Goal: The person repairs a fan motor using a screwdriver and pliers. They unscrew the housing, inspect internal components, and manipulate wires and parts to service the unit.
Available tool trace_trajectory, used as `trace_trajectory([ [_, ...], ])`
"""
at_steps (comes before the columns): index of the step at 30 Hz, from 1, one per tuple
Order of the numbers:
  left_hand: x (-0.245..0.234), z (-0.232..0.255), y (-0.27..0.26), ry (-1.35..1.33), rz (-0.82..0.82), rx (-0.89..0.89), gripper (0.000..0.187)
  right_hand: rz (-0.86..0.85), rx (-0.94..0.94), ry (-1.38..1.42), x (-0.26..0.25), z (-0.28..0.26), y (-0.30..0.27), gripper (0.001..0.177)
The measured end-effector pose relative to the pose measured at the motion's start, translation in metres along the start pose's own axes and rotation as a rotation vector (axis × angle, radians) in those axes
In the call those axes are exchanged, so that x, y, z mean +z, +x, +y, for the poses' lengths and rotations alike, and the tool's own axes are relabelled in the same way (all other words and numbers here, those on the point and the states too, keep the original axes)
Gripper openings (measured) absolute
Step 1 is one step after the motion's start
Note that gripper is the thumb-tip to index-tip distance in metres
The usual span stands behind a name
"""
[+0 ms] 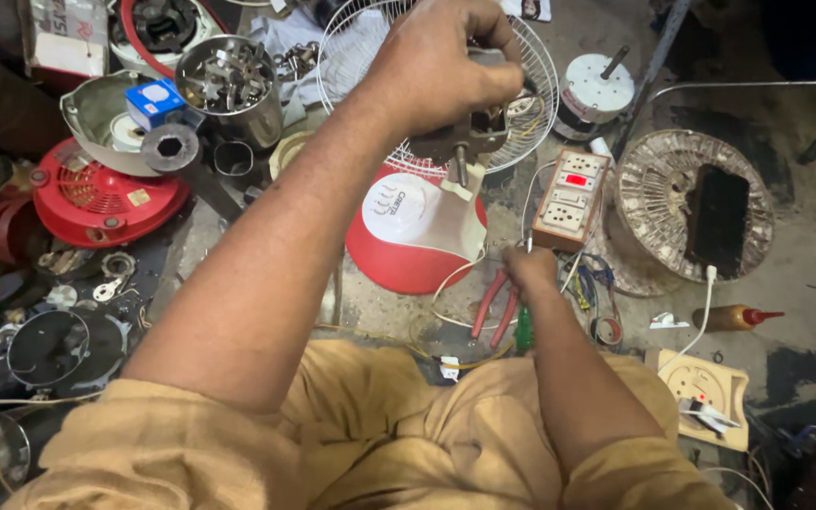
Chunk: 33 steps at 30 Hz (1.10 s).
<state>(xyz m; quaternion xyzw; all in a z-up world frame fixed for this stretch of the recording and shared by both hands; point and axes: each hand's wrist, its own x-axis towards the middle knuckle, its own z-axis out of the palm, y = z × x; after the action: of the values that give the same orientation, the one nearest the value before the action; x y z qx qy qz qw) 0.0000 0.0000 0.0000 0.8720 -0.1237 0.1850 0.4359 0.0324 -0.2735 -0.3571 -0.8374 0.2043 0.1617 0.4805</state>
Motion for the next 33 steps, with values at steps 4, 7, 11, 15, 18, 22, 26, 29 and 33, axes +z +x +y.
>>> trace_trajectory([
  [4, 0.000, 0.000, 0.002, -0.040, -0.021, -0.009, 0.025, -0.255, 0.196, 0.512, -0.018, 0.010, 0.047, 0.012],
  [7, 0.001, -0.005, 0.003, -0.016, -0.009, 0.030, 0.027, -0.462, 0.247, 0.904, -0.046, -0.020, 0.036, 0.012],
  [11, 0.005, -0.010, 0.007, 0.019, 0.019, 0.071, 0.029, -0.581, 0.137, 0.714, -0.071, -0.047, -0.072, 0.021],
  [15, 0.009, -0.002, 0.003, 0.062, 0.045, -0.062, 0.030, -0.598, 0.322, 0.944, -0.018, -0.006, -0.181, 0.013],
  [18, 0.013, 0.007, 0.001, 0.123, 0.069, -0.146, 0.032, -0.700, 0.389, 0.947, -0.007, 0.015, -0.207, 0.022],
  [22, 0.020, 0.015, 0.001, 0.173, 0.050, -0.240, 0.037, -0.796, 0.545, 0.728, 0.004, 0.026, -0.240, 0.024],
  [26, 0.023, -0.008, -0.002, 0.045, 0.102, -0.051, 0.039, -0.466, 0.274, 0.574, -0.033, 0.001, -0.239, 0.038],
  [29, 0.014, -0.025, -0.024, -0.205, 0.170, 0.223, 0.038, -0.415, -0.146, 0.369, -0.059, -0.016, -0.240, 0.056],
  [33, -0.029, -0.019, -0.058, 0.314, -0.067, 0.362, 0.070, -0.387, -0.439, 0.290, -0.088, -0.041, -0.225, 0.049],
])
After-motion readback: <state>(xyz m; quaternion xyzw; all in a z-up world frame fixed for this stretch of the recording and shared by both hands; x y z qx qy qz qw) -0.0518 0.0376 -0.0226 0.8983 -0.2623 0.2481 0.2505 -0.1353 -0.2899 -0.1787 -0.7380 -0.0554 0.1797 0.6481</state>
